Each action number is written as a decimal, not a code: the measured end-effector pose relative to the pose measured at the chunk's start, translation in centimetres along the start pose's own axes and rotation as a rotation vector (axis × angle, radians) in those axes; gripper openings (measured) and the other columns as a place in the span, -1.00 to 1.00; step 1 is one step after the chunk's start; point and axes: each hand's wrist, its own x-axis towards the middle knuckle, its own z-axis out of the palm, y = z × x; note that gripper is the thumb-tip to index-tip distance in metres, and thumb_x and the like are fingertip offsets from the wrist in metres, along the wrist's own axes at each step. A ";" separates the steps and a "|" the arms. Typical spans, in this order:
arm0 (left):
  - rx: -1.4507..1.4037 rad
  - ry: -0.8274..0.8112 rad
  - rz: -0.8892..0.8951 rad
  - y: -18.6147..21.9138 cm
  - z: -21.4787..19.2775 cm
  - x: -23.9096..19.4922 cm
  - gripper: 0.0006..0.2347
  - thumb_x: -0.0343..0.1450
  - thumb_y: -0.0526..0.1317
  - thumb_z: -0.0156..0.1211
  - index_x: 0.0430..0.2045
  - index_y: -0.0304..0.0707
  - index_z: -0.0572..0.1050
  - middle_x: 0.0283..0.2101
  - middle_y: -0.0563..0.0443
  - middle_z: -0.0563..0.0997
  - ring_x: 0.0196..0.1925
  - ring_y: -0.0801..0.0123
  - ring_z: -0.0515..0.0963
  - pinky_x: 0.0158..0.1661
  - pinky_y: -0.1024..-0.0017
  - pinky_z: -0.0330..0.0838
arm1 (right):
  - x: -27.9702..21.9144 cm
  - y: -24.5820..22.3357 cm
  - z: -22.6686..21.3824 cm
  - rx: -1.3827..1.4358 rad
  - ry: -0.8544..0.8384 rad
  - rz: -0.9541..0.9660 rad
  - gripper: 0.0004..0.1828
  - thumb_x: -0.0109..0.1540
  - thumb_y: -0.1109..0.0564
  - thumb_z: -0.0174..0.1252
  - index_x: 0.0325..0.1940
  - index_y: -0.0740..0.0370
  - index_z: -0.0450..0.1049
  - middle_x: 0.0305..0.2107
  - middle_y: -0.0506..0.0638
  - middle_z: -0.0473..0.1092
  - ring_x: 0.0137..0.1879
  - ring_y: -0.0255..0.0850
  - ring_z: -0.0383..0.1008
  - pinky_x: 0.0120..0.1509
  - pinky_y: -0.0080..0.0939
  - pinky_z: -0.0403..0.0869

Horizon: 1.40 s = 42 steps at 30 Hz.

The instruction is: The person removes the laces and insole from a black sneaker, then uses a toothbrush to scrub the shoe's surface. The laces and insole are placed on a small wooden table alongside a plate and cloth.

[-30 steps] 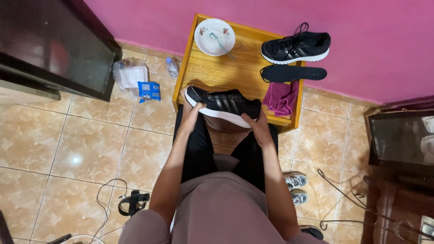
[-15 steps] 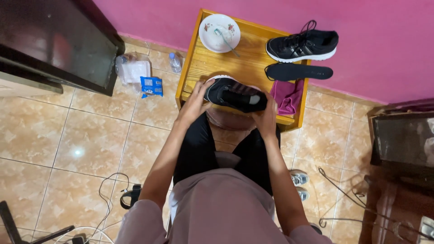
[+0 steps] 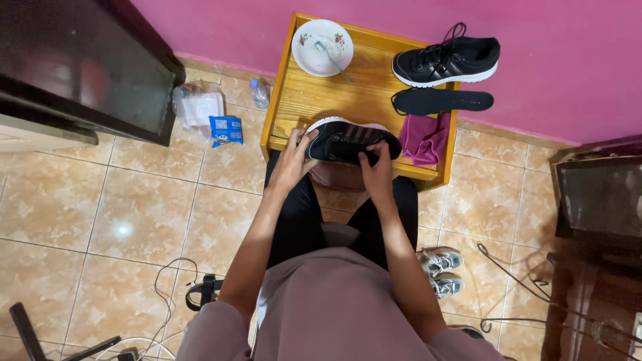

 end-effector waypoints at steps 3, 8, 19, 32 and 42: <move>-0.008 0.006 -0.003 1.0 -0.7 0.1 -0.43 0.34 -0.34 0.35 0.25 -0.02 0.25 0.12 -0.12 0.29 -0.10 -0.48 0.57 -0.09 -0.18 0.61 | -1.8 -5.6 -1.7 -0.260 0.119 -0.122 -0.82 0.33 0.21 0.20 -0.04 0.11 0.34 -0.02 -0.02 0.21 0.24 0.05 0.25 0.35 0.14 0.25; 0.015 0.037 -0.013 3.1 -1.2 0.2 -0.43 0.36 -0.33 0.33 0.28 0.02 0.24 0.10 -0.11 0.29 -0.11 -0.46 0.58 -0.12 -0.19 0.61 | -2.4 -7.6 -0.8 -0.148 -0.067 -0.137 -0.86 0.41 0.15 0.09 0.03 0.12 0.51 -0.21 0.00 0.40 -0.01 -0.07 0.39 0.16 0.00 0.33; -0.007 -0.023 0.013 5.8 -2.9 0.2 -0.36 0.34 -0.31 0.39 0.33 0.03 0.21 0.12 -0.13 0.29 -0.04 -0.49 0.55 -0.12 -0.22 0.61 | -1.5 -7.9 1.1 -0.131 -0.245 0.011 -0.73 0.43 -0.10 0.06 0.08 0.04 0.50 -0.12 -0.07 0.37 0.11 -0.14 0.21 0.23 -0.01 0.06; -0.208 0.123 -0.298 0.5 -1.4 2.6 -0.46 0.27 -0.06 0.52 0.08 -0.08 0.37 0.02 -0.22 0.47 0.14 -0.29 0.53 0.07 -0.15 0.45 | 1.0 -5.8 -3.2 -0.164 -0.041 -0.112 -0.36 0.31 0.17 0.29 0.43 0.15 0.21 0.28 0.37 0.06 0.41 0.35 -0.04 0.45 0.46 -0.02; 0.112 -0.120 -0.393 -2.3 -2.3 1.8 -0.48 0.37 0.28 0.29 0.02 -0.02 0.37 -0.03 -0.12 0.60 0.16 -0.02 0.55 0.08 0.03 0.46 | 2.4 -4.5 -1.3 -0.019 -0.113 -0.027 -0.41 0.35 0.06 0.28 0.38 -0.03 0.15 0.44 0.37 -0.15 0.55 0.42 -0.12 0.55 0.53 0.02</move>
